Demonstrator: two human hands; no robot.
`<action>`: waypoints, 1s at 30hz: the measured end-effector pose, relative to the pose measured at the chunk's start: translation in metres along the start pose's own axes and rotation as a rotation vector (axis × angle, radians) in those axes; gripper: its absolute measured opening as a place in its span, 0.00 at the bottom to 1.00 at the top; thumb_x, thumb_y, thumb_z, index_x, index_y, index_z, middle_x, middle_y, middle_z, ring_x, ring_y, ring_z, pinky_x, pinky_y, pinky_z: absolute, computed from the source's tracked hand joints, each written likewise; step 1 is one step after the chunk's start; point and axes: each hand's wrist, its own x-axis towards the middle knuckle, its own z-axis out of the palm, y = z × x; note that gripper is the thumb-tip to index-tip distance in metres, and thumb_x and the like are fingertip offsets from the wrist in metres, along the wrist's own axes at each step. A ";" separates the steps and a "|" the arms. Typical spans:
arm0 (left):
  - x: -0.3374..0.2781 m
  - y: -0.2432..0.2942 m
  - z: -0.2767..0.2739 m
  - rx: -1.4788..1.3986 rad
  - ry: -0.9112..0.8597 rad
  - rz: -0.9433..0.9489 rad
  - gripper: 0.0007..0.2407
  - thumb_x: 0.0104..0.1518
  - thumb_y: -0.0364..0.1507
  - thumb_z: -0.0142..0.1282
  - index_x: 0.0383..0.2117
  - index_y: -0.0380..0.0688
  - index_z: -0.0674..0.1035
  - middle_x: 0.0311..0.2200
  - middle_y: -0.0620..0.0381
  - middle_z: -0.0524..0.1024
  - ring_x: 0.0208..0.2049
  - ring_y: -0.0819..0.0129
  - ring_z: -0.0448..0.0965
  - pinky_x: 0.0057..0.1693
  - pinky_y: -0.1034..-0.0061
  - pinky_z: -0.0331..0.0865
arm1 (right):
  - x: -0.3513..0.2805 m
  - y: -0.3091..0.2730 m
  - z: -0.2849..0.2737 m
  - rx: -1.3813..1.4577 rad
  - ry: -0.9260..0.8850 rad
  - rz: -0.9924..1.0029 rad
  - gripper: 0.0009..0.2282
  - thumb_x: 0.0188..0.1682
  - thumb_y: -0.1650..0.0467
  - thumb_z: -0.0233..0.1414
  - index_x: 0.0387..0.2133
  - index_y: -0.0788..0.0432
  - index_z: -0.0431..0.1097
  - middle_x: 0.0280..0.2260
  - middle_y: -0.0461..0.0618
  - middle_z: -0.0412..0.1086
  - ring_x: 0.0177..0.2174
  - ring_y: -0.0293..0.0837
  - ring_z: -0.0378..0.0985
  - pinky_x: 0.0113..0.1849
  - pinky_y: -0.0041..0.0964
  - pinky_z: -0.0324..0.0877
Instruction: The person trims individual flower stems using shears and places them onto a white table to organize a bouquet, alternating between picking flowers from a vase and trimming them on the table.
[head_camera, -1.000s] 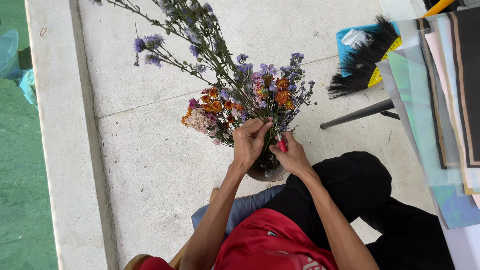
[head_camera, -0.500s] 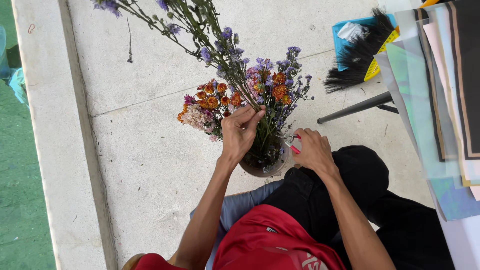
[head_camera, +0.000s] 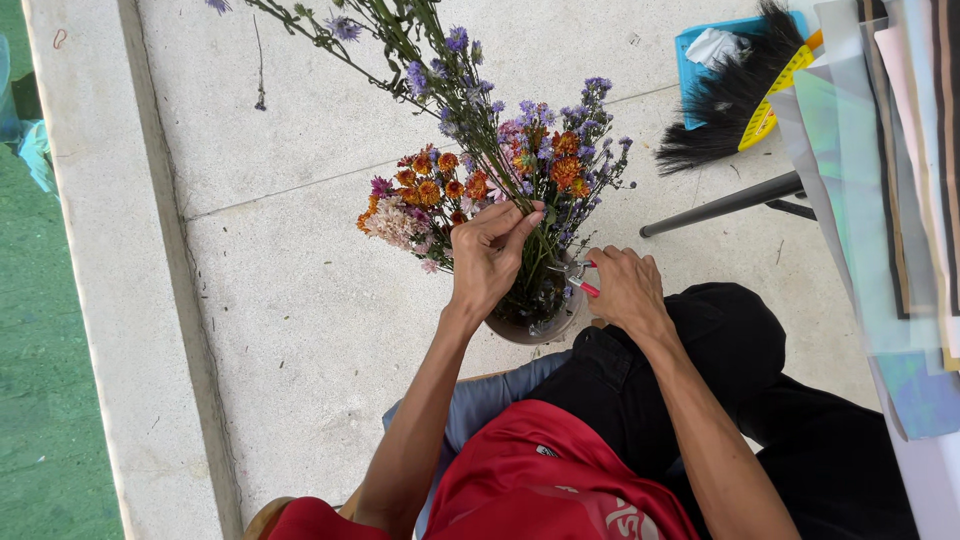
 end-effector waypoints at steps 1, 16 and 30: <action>0.000 0.001 0.000 0.000 0.000 -0.001 0.07 0.67 0.22 0.70 0.48 0.46 0.92 0.41 0.44 0.92 0.43 0.51 0.92 0.38 0.71 0.79 | 0.001 0.001 0.001 0.000 -0.001 0.000 0.23 0.44 0.67 0.64 0.56 0.53 0.78 0.40 0.55 0.79 0.41 0.60 0.83 0.40 0.54 0.69; -0.012 -0.003 0.006 -0.017 -0.059 -0.051 0.07 0.67 0.22 0.69 0.48 0.45 0.92 0.43 0.43 0.92 0.47 0.45 0.92 0.47 0.65 0.83 | 0.012 0.009 0.008 -0.053 -0.049 -0.007 0.08 0.42 0.69 0.66 0.33 0.59 0.84 0.24 0.55 0.78 0.25 0.55 0.82 0.26 0.47 0.72; -0.016 -0.026 0.008 -0.001 -0.055 -0.036 0.07 0.67 0.21 0.69 0.47 0.45 0.93 0.41 0.45 0.92 0.45 0.44 0.92 0.48 0.63 0.84 | 0.003 0.018 0.011 -0.017 -0.099 0.100 0.18 0.42 0.65 0.66 0.43 0.63 0.84 0.30 0.58 0.80 0.30 0.56 0.86 0.32 0.52 0.80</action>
